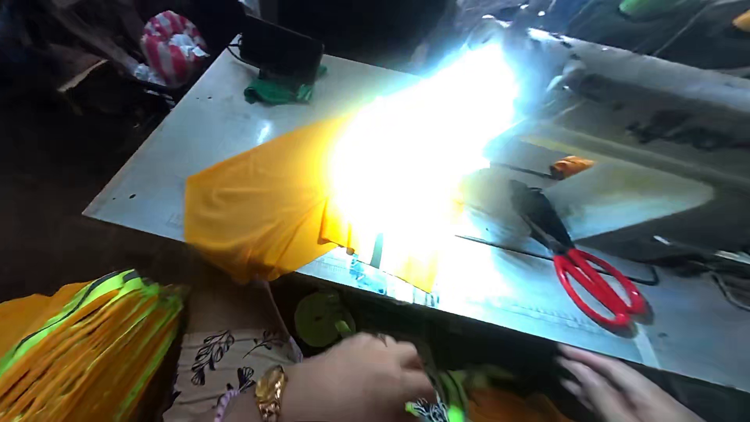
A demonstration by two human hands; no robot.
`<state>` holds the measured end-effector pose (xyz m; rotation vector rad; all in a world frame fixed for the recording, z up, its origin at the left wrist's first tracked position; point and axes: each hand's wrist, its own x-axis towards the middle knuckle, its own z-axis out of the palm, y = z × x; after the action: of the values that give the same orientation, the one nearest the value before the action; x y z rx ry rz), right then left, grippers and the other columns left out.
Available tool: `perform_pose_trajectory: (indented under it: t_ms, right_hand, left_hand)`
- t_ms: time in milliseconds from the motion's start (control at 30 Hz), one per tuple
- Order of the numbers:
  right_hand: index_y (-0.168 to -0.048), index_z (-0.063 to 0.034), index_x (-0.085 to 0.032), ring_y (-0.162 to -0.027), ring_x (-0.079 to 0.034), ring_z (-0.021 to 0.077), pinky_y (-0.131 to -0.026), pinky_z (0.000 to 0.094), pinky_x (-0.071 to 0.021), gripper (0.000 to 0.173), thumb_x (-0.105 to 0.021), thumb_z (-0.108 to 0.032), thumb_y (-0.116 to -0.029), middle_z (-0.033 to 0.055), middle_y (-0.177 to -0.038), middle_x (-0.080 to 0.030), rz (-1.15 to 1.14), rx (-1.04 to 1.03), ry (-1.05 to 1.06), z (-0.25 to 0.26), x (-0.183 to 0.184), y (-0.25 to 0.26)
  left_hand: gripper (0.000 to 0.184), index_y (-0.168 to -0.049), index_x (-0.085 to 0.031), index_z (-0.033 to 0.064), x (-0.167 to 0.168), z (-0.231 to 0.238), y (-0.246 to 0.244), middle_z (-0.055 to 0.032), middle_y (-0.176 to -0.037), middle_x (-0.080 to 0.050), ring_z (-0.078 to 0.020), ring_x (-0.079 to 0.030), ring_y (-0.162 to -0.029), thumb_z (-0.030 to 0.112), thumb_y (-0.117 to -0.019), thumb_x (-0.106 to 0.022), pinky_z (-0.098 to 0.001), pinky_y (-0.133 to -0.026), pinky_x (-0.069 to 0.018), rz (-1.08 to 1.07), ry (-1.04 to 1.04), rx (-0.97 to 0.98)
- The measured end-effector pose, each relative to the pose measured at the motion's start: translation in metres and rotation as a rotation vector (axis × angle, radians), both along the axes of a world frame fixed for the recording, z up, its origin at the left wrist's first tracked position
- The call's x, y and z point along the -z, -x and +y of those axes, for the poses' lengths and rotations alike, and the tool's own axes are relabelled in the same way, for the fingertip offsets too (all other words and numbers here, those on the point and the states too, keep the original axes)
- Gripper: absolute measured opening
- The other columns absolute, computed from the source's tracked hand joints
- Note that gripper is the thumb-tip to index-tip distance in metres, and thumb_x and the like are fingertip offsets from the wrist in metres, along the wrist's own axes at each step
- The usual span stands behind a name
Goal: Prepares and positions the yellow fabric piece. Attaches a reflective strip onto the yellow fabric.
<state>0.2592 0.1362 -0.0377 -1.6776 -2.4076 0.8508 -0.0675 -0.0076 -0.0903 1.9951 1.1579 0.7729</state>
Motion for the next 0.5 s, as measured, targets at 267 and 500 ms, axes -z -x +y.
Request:
perform_pose_trajectory:
  t_ms: [267, 500]
  right_hand:
    - [-0.112, -0.0129, -0.077, -0.101, -0.069, 0.0136, -0.088, 0.0341, -0.0583, 0.026, -0.055, -0.017, -0.1000, 0.0014, -0.110, -0.073, 0.397, -0.392, -0.569, -0.012, 0.050, 0.167]
    - [-0.117, -0.0287, -0.077, -0.106, -0.065, 0.0166, -0.091, 0.0412, -0.0532, 0.033, -0.053, -0.015, -0.0981, -0.0013, -0.112, -0.071, 0.372, -0.419, -0.594, -0.006, 0.072, 0.179]
  left_hand:
    - [0.020, -0.110, -0.075, 0.0158, -0.004, 0.066, 0.075, 0.0016, -0.121, -0.070, -0.0169, -0.065, -0.115, 0.011, -0.0970, -0.061, -0.0436, -0.099, -0.0534, 0.330, -0.427, -0.413]
    - [0.021, -0.110, -0.075, 0.0187, 0.011, 0.064, 0.075, 0.0040, -0.125, -0.070, -0.0149, -0.062, -0.124, 0.013, -0.0981, -0.059, -0.0480, -0.109, -0.0477, 0.390, -0.448, -0.430]
